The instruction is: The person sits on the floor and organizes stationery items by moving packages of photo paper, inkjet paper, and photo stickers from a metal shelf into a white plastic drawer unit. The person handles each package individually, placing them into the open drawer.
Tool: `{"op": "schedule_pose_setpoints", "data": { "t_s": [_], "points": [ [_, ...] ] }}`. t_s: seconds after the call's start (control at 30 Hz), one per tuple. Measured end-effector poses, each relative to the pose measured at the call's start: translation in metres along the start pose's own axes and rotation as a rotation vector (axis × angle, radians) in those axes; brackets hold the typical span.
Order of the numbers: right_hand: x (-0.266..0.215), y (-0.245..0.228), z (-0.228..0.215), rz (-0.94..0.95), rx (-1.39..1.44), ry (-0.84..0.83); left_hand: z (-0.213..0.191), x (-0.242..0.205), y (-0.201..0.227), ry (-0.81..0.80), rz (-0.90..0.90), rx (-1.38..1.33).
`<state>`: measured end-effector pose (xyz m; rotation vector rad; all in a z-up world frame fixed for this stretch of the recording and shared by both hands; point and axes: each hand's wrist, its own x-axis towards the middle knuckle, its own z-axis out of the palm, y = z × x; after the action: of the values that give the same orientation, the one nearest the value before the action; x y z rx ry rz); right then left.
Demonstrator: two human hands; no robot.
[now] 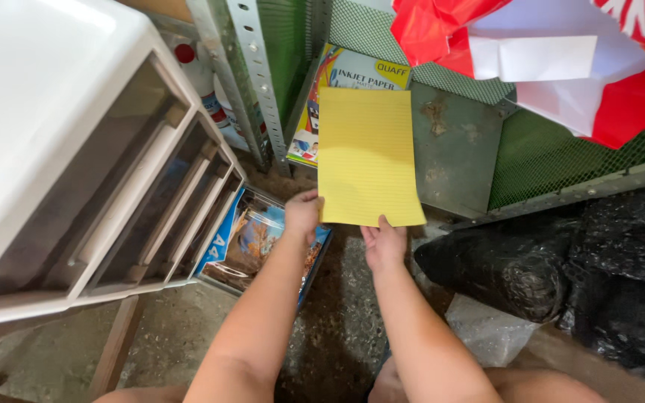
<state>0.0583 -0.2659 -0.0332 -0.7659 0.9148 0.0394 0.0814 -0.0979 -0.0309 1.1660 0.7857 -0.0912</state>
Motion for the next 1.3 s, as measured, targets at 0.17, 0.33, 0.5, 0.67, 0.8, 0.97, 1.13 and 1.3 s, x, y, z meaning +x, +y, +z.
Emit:
{"op": "schedule_pose_setpoints", "data": {
  "t_s": [0.17,0.33,0.5,0.67,0.8,0.97,1.13,1.3],
  "points": [
    [0.000,-0.039,-0.018,-0.161,-0.246,-0.114,0.014,-0.009,-0.026,-0.014,-0.103,-0.041],
    [-0.006,-0.125,-0.047,-0.172,-0.481,-0.208,0.006,-0.052,-0.019,-0.261,-0.270,-0.127],
    [-0.043,-0.204,-0.074,-0.114,-0.699,-0.345,-0.004,-0.084,-0.033,-0.288,-0.338,-0.239],
    [-0.070,-0.220,-0.085,-0.003,-0.893,-0.505,-0.031,-0.107,-0.035,0.008,-0.446,-0.311],
    [-0.074,-0.177,-0.076,0.049,-0.912,-0.571,-0.065,-0.122,-0.035,0.146,-0.483,-0.416],
    [-0.069,-0.109,-0.064,0.120,-0.917,-0.509,-0.107,-0.105,-0.068,0.468,-0.375,-0.449],
    [-0.062,-0.050,-0.063,0.226,-0.906,-0.513,-0.143,-0.091,-0.080,0.665,-0.336,-0.238],
    [-0.049,0.009,-0.056,0.306,-0.810,-0.481,-0.155,-0.093,-0.068,0.759,-0.281,0.152]
  ]
}}
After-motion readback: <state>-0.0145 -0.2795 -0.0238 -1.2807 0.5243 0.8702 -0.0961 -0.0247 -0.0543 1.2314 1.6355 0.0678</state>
